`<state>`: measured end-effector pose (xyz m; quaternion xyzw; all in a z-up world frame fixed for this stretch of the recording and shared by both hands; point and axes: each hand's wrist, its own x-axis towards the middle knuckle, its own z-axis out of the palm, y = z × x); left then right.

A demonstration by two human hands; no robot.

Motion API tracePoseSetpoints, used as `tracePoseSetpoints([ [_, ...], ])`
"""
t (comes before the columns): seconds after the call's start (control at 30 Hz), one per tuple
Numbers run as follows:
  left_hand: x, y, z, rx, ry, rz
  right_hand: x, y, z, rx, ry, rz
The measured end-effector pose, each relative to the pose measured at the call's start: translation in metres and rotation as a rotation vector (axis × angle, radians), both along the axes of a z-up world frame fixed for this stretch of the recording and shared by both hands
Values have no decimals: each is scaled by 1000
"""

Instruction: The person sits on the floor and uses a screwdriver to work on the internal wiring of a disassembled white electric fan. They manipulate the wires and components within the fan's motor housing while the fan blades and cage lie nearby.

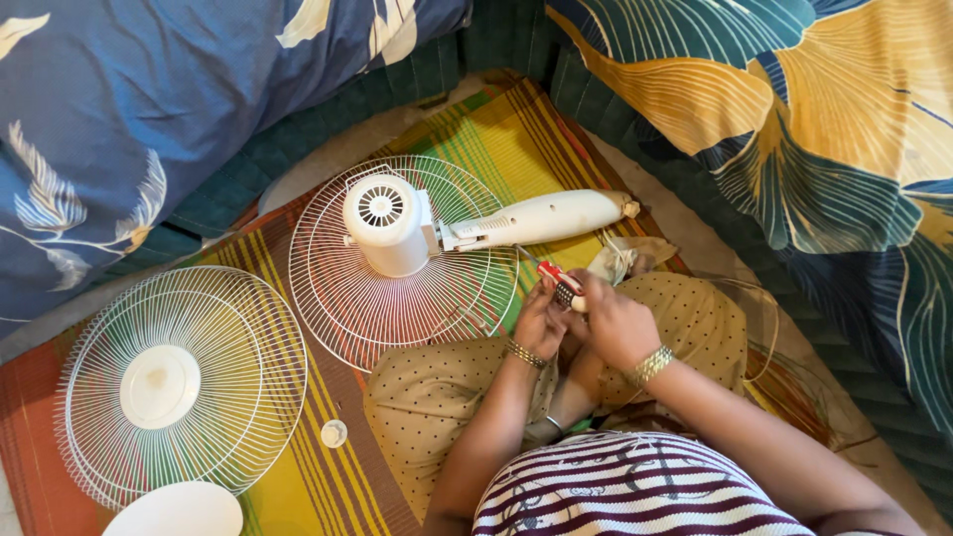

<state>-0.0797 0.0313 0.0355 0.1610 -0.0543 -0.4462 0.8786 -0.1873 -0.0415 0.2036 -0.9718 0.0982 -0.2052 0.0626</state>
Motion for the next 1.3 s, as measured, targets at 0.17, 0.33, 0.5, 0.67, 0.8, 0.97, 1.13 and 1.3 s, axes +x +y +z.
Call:
tracePoseSetpoints([
  [0.17, -2, -6, -25, 78, 52, 15, 4, 1, 3, -148, 58, 22],
  [0.33, -10, 2, 3, -41, 131, 8, 18, -16, -33, 227, 257, -274],
  [0.5, -31, 10, 25, -29, 140, -37, 23, -33, -38, 910, 395, -314],
  [0.67, -17, 6, 4, -29, 14, -28, 5, -1, 12, 127, 239, -107],
  [0.8, -11, -1, 8, 22, 165, -13, -5, 6, 19, -216, 88, 215],
  [0.97, -12, 2, 17, 70, 170, 2, -1, 1, -5, 33, 54, 83],
  [1.13, -21, 4, -13, -146, 204, -6, 12, -14, -13, 435, -56, -70],
  [1.3, -16, 3, -12, 50, 109, 20, 4, -4, -1, 298, 137, -181],
])
